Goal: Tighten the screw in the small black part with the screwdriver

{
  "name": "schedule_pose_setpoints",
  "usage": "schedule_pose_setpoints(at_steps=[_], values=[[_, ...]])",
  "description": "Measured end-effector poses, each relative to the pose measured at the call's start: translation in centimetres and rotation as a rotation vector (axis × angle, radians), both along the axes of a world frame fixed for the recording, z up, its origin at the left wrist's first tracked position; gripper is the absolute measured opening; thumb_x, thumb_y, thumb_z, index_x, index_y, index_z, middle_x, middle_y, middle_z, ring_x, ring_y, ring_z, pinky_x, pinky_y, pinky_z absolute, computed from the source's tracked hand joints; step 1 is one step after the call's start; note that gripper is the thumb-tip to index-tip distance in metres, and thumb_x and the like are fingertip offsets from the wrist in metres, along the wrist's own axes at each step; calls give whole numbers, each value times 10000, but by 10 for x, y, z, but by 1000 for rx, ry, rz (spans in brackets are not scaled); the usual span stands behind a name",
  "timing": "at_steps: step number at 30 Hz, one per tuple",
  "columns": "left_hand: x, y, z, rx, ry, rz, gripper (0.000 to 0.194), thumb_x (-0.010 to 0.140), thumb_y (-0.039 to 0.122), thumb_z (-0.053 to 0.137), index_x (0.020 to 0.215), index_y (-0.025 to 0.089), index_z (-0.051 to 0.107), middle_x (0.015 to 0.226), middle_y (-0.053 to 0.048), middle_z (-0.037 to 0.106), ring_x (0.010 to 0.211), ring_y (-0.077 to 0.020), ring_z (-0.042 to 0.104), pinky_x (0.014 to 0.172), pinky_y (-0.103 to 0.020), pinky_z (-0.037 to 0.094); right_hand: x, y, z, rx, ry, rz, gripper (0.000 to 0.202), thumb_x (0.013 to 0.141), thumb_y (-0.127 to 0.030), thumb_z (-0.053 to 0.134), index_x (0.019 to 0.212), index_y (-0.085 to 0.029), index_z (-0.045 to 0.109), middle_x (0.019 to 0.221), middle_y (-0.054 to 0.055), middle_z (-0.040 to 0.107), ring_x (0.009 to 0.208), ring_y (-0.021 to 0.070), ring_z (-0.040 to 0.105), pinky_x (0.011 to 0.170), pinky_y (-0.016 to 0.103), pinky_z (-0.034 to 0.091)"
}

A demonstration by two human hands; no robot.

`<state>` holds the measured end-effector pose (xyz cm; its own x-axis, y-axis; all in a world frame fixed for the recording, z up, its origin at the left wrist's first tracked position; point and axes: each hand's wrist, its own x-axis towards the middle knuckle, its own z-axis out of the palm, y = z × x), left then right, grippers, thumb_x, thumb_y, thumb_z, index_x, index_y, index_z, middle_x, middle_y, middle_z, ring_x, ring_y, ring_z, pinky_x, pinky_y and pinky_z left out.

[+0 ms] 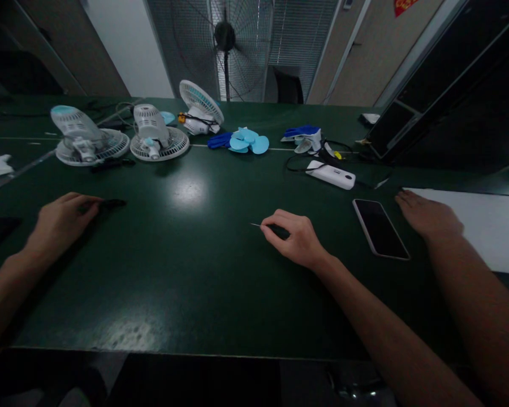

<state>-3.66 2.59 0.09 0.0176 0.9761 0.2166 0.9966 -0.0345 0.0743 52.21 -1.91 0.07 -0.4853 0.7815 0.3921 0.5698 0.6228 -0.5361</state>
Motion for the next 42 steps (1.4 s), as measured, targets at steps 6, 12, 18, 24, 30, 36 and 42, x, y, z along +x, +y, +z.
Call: schedule_pose_setpoints(at_steps=[6, 12, 18, 24, 30, 36, 42], values=[[17, -6, 9, 78, -143, 118, 487, 1022, 473, 445, 1335, 160, 648, 1175, -89, 727, 1004, -270, 691, 954, -388, 535, -1, -1, 1, 7, -5, -2, 152, 1023, -264, 614, 1058, -183, 738, 961, 53, 719, 843, 179, 673, 747, 340, 545], [32, -8, 7, 214, -385, 32, 421, 967, 482, 585, 1250, 199, 717, 1265, -47, 732, 1100, -251, 696, 1030, -379, 535, 0, -1, 0, 2, -8, -4, 161, 1031, -278, 603, 1069, -194, 735, 967, 57, 721, 844, 182, 673, 747, 343, 552], [32, -7, 7, 212, -483, 8, 409, 910, 475, 651, 1153, 164, 759, 1242, -59, 730, 1112, -264, 701, 1066, -404, 541, 0, 0, 0, -21, -7, 8, 179, 1029, -290, 596, 1089, -198, 738, 987, 64, 734, 865, 192, 685, 749, 349, 567], [34, -7, 4, 167, -567, 44, 445, 887, 475, 684, 1206, 172, 748, 1242, -48, 747, 1121, -251, 703, 1084, -394, 528, 0, 0, 0, -10, -12, -8, 172, 1020, -289, 608, 1077, -201, 745, 972, 59, 735, 853, 193, 687, 758, 355, 562], [39, -6, 7, 35, -588, 56, 517, 868, 511, 720, 1288, 209, 715, 1246, -57, 747, 1087, -262, 691, 974, -387, 545, -1, 1, -1, -4, -27, -10, 170, 1017, -293, 609, 1072, -207, 745, 973, 59, 740, 859, 199, 693, 762, 355, 557], [38, -3, 8, 2, -597, 33, 492, 860, 500, 728, 1259, 211, 725, 1253, -50, 745, 1031, -240, 695, 971, -367, 532, -1, 1, -1, -5, -30, -9, 181, 1023, -297, 600, 1080, -200, 741, 974, 64, 739, 855, 197, 690, 767, 362, 563], [35, 0, 4, 15, -633, 20, 520, 851, 503, 751, 1269, 197, 716, 1257, -41, 746, 1029, -225, 692, 975, -358, 536, -1, 1, -1, -12, -39, -9, 170, 1020, -289, 606, 1072, -202, 742, 975, 60, 733, 859, 195, 688, 763, 355, 559]])
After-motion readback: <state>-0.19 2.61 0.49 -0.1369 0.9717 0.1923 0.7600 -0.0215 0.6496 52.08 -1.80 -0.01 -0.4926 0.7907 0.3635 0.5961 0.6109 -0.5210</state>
